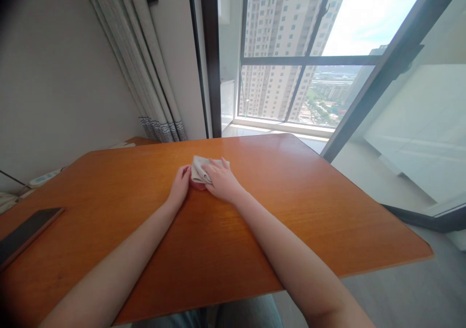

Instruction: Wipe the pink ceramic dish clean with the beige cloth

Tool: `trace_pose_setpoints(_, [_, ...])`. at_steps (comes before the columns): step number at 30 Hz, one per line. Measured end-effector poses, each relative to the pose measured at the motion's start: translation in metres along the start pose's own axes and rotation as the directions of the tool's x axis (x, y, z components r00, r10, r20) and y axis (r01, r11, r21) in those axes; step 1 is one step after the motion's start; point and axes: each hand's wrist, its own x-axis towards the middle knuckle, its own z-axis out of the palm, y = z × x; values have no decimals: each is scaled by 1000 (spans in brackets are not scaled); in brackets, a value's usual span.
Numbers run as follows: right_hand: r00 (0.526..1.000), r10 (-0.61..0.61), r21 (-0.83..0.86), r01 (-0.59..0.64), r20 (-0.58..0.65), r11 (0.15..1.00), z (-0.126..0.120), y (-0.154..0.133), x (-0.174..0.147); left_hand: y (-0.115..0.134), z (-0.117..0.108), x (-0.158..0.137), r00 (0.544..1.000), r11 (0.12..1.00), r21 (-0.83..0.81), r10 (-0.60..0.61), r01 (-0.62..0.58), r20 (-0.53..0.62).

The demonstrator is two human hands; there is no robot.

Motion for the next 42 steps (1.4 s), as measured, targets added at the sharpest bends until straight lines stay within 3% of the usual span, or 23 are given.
trace_pose_setpoints(2, [992, -7, -90, 19, 128, 996, 13, -4, -1, 0, 1, -2, 999, 999, 3, 35, -35, 30])
trace_pose_setpoints(4, [990, -3, -149, 25, 142, 989, 23, -5, 1, 0, 1, -2, 999, 999, -23, 43, -42, 32])
trace_pose_setpoints(12, [996, -46, -242, 63, 76, 968, 35, 9, -2, 6, 4, -4, 998, 941, -333, -64, 53, -23])
trace_pose_setpoints(16, [991, -124, -321, 101, -50, 942, 44, 3, -6, 11, 16, -13, 966, 810, -527, -235, 257, 110])
trace_pose_setpoints(18, [980, -182, -333, 144, -85, 932, 45, 1, -5, 10, 19, -14, 961, 795, -542, -249, 272, 116])
trace_pose_setpoints(20, [968, -243, -327, 208, -68, 922, 44, 3, -3, 6, 17, -12, 984, 868, -471, -179, 157, -2])
trace_pose_setpoints(22, [955, -298, -310, 279, -15, 909, 39, 8, -1, 4, 9, -7, 996, 955, -298, -38, 11, -84])
trace_pose_setpoints(24, [937, -347, -303, 338, 24, 891, 34, 16, 2, 6, -1, -1, 994, 988, -120, 95, -101, -54])
trace_pose_setpoints(27, [927, -376, -321, 354, -8, 878, 31, 25, 3, 11, -10, 4, 982, 983, 3, 185, -186, 26])
trace_pose_setpoints(30, [934, -352, -342, 312, -62, 886, 36, 28, 2, 12, -6, 0, 984, 984, -13, 177, -177, 16])
trace_pose_setpoints(36, [938, -313, -393, 234, -149, 889, 46, 15, -2, 4, 15, -16, 992, 977, -204, 42, -66, -120])
trace_pose_setpoints(39, [919, -371, -377, 300, -132, 876, 43, 12, 1, 7, 11, -13, 987, 990, -129, 32, -53, -160])
trace_pose_setpoints(42, [907, -414, -387, 357, -74, 850, 37, 17, 4, 16, 0, -7, 987, 994, 13, 110, -109, -114])
